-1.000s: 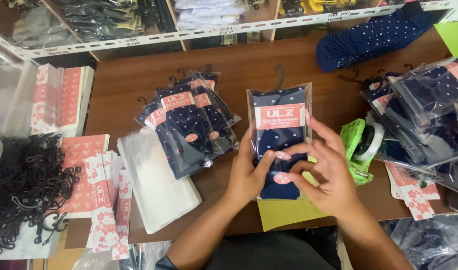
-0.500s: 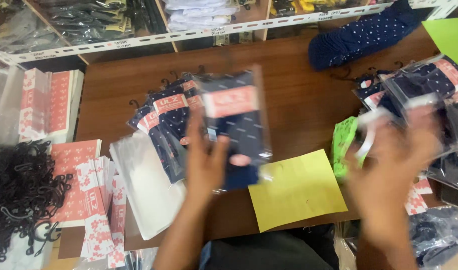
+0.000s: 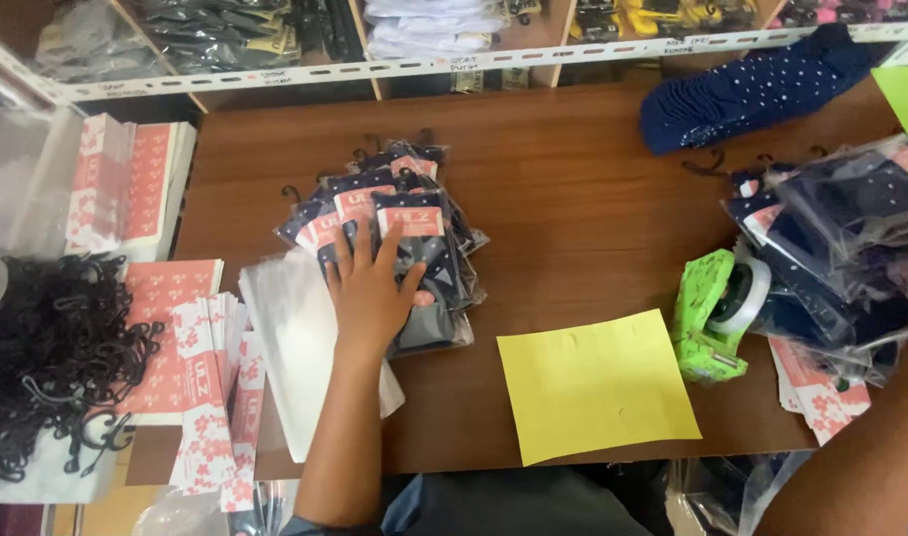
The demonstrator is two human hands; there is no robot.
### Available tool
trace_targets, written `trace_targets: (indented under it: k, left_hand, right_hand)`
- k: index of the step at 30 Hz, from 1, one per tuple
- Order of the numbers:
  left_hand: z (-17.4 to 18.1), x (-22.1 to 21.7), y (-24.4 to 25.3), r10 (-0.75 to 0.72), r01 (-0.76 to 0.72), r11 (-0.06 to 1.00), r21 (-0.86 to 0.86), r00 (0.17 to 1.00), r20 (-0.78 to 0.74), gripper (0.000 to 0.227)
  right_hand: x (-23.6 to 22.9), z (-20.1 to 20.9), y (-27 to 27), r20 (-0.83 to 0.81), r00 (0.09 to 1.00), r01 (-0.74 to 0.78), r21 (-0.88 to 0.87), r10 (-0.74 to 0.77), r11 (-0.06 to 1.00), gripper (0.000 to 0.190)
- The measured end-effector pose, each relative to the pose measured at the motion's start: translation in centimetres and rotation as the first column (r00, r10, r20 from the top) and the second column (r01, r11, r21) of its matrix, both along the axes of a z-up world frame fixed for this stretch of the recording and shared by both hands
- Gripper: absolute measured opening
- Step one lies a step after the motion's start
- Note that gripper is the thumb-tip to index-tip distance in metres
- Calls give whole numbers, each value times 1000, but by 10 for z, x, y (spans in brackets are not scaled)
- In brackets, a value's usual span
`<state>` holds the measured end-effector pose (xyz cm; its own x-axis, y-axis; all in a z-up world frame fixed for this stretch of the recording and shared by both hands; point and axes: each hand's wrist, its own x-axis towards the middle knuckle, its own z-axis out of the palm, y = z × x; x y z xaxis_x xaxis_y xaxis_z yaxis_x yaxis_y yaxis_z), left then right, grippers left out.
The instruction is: Labeling and organizing packaged socks on a work table in a stockroom
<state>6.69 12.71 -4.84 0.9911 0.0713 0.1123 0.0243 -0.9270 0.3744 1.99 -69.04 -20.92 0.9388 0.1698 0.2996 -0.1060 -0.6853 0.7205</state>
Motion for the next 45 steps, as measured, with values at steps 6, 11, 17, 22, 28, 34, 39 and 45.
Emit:
trace_targets:
  k: [6,11,17,22,28,34,39,45]
  left_hand:
    - [31,-30,-65,-193,384,793,-472,894,404,58]
    - [19,-62,-113,-522,-180,-417,-891,850,73,108]
    - [41,-64,-100,-300,95,146,-985,953,47,49]
    - [77,-75,-109,-324,311,469,-827,931,166,70]
    - [65,-80,-122,-320,351,500,-792,924,207,69]
    - [22,-58,-122,-359,391,428,-815,901,243,69]
    - [35,-44,-114,-214,415,344,-842,908,360,88]
    - [26,-56,-127,-370,480,260,-838,851,372,81]
  right_hand:
    - [-41,54,244,175,767,-447,836,617,318,71]
    - [-70,218,507,532,509,-267,845,677,-464,95]
    - [-46,224,513,572,679,-159,727,460,-668,84]
    - [-43,227,514,457,739,-113,808,495,-578,56]
    - [-50,243,520,393,778,-164,880,489,-446,68]
    - [-44,276,517,-42,959,-127,817,279,563,69]
    - [84,243,451,-71,956,-126,774,284,620,83]
    - [176,184,410,-343,920,36,555,189,831,80]
